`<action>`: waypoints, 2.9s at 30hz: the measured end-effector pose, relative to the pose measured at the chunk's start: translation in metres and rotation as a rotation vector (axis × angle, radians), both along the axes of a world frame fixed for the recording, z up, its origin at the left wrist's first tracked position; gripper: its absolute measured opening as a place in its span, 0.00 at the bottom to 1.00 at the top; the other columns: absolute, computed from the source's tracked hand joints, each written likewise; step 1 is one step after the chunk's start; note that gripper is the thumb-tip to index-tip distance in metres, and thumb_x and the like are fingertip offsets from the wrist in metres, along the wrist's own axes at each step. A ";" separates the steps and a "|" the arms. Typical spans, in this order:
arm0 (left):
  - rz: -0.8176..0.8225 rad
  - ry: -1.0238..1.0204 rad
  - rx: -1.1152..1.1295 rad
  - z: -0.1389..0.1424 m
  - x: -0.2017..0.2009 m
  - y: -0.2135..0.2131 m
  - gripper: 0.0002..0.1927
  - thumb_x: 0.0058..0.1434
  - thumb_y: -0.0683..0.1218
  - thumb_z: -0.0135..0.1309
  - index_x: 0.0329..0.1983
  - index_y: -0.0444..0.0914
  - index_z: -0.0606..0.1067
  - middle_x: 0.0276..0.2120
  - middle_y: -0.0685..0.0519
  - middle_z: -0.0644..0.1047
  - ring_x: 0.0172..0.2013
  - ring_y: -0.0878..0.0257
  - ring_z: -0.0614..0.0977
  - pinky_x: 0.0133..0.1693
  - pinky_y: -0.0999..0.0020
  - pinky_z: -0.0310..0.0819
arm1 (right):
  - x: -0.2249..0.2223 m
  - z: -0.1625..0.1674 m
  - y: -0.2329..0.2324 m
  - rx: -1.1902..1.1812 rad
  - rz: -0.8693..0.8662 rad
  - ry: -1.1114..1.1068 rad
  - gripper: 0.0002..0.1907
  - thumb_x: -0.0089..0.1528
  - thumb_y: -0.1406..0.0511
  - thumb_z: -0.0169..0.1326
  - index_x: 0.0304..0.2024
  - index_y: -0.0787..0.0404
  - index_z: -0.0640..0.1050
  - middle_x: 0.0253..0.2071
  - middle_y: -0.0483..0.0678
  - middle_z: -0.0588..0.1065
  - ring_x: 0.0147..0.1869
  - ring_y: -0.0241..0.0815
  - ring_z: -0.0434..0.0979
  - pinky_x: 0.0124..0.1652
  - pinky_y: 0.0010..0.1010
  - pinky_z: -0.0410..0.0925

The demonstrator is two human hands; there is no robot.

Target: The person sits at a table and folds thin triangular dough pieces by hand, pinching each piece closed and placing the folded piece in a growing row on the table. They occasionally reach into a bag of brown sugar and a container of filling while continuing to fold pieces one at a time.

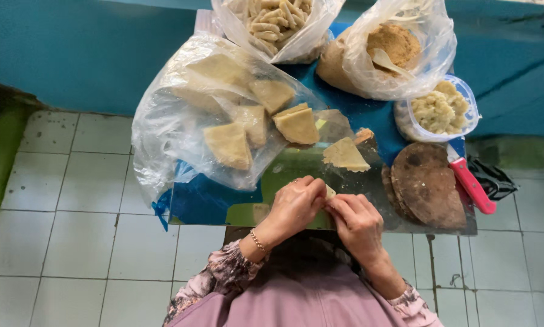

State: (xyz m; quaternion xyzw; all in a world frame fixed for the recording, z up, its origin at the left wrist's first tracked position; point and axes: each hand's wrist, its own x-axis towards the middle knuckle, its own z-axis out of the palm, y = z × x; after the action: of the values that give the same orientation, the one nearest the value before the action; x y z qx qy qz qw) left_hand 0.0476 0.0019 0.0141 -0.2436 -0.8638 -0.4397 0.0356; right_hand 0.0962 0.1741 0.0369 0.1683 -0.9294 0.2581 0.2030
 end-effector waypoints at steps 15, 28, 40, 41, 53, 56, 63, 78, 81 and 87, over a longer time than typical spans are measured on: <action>0.034 0.071 -0.024 0.001 0.004 0.000 0.04 0.57 0.44 0.61 0.32 0.40 0.78 0.34 0.48 0.74 0.38 0.50 0.79 0.37 0.56 0.75 | -0.001 0.004 -0.005 0.168 -0.002 0.126 0.08 0.59 0.65 0.61 0.41 0.58 0.81 0.40 0.44 0.79 0.40 0.43 0.78 0.38 0.35 0.65; 0.003 0.235 0.010 -0.002 0.009 -0.003 0.06 0.56 0.37 0.57 0.36 0.37 0.75 0.34 0.48 0.73 0.38 0.51 0.78 0.39 0.59 0.75 | -0.006 0.006 0.001 0.233 -0.003 0.110 0.11 0.58 0.69 0.61 0.43 0.58 0.81 0.41 0.43 0.78 0.43 0.43 0.76 0.40 0.36 0.66; 0.070 0.242 -0.047 0.005 0.014 0.000 0.15 0.56 0.36 0.55 0.48 0.36 0.76 0.42 0.48 0.74 0.43 0.51 0.78 0.44 0.61 0.77 | -0.009 0.003 0.002 0.238 -0.013 0.130 0.16 0.59 0.69 0.60 0.50 0.57 0.81 0.48 0.43 0.78 0.50 0.44 0.77 0.50 0.37 0.68; 0.073 0.246 -0.025 0.004 0.013 0.000 0.16 0.55 0.36 0.55 0.48 0.35 0.76 0.42 0.47 0.74 0.43 0.51 0.78 0.44 0.61 0.77 | -0.007 0.005 0.001 0.256 0.003 0.170 0.17 0.60 0.69 0.60 0.52 0.58 0.81 0.49 0.43 0.79 0.52 0.43 0.78 0.52 0.37 0.68; 0.186 -0.040 0.296 0.002 0.005 0.002 0.07 0.70 0.43 0.54 0.47 0.34 0.74 0.38 0.44 0.76 0.37 0.45 0.81 0.38 0.57 0.75 | -0.056 0.053 0.001 0.198 0.116 -0.049 0.09 0.62 0.66 0.59 0.46 0.55 0.81 0.41 0.43 0.80 0.45 0.44 0.80 0.49 0.40 0.68; 0.179 -0.065 0.356 0.006 0.007 -0.002 0.11 0.68 0.43 0.54 0.51 0.33 0.74 0.38 0.44 0.76 0.36 0.46 0.81 0.38 0.57 0.76 | -0.100 0.094 -0.009 0.277 0.087 0.067 0.13 0.62 0.68 0.57 0.49 0.57 0.81 0.43 0.48 0.80 0.42 0.50 0.79 0.41 0.41 0.67; 0.151 0.010 0.305 0.010 0.008 0.000 0.05 0.65 0.43 0.57 0.42 0.36 0.78 0.36 0.46 0.77 0.36 0.48 0.81 0.37 0.58 0.76 | -0.209 0.134 -0.045 0.208 0.194 0.544 0.21 0.68 0.67 0.54 0.62 0.70 0.71 0.55 0.58 0.75 0.53 0.56 0.77 0.51 0.42 0.70; 0.156 0.077 0.266 0.016 0.006 0.002 0.03 0.65 0.41 0.58 0.41 0.37 0.78 0.36 0.48 0.76 0.37 0.49 0.80 0.39 0.57 0.76 | -0.073 0.009 0.038 0.210 -0.035 -0.013 0.03 0.62 0.68 0.59 0.39 0.59 0.79 0.39 0.49 0.77 0.44 0.53 0.78 0.42 0.41 0.71; 0.163 0.289 0.195 0.019 0.006 -0.002 0.11 0.62 0.41 0.57 0.47 0.35 0.77 0.44 0.47 0.77 0.44 0.49 0.79 0.45 0.56 0.74 | -0.058 0.010 0.030 0.163 0.084 -0.115 0.05 0.58 0.68 0.59 0.37 0.57 0.81 0.36 0.49 0.77 0.41 0.53 0.78 0.40 0.41 0.70; 0.054 0.415 -0.112 0.016 0.008 -0.001 0.08 0.61 0.43 0.59 0.43 0.39 0.76 0.42 0.52 0.77 0.46 0.56 0.78 0.52 0.56 0.68 | -0.045 0.029 0.053 -0.016 0.166 -0.061 0.12 0.60 0.70 0.54 0.45 0.55 0.81 0.44 0.46 0.80 0.46 0.46 0.82 0.45 0.35 0.74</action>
State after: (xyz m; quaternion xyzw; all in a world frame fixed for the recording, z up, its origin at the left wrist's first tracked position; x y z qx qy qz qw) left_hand 0.0553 0.0009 0.0297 -0.3073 -0.8671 -0.3304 0.2110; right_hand 0.0514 0.2272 0.0662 0.2350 -0.9160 0.2865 0.1538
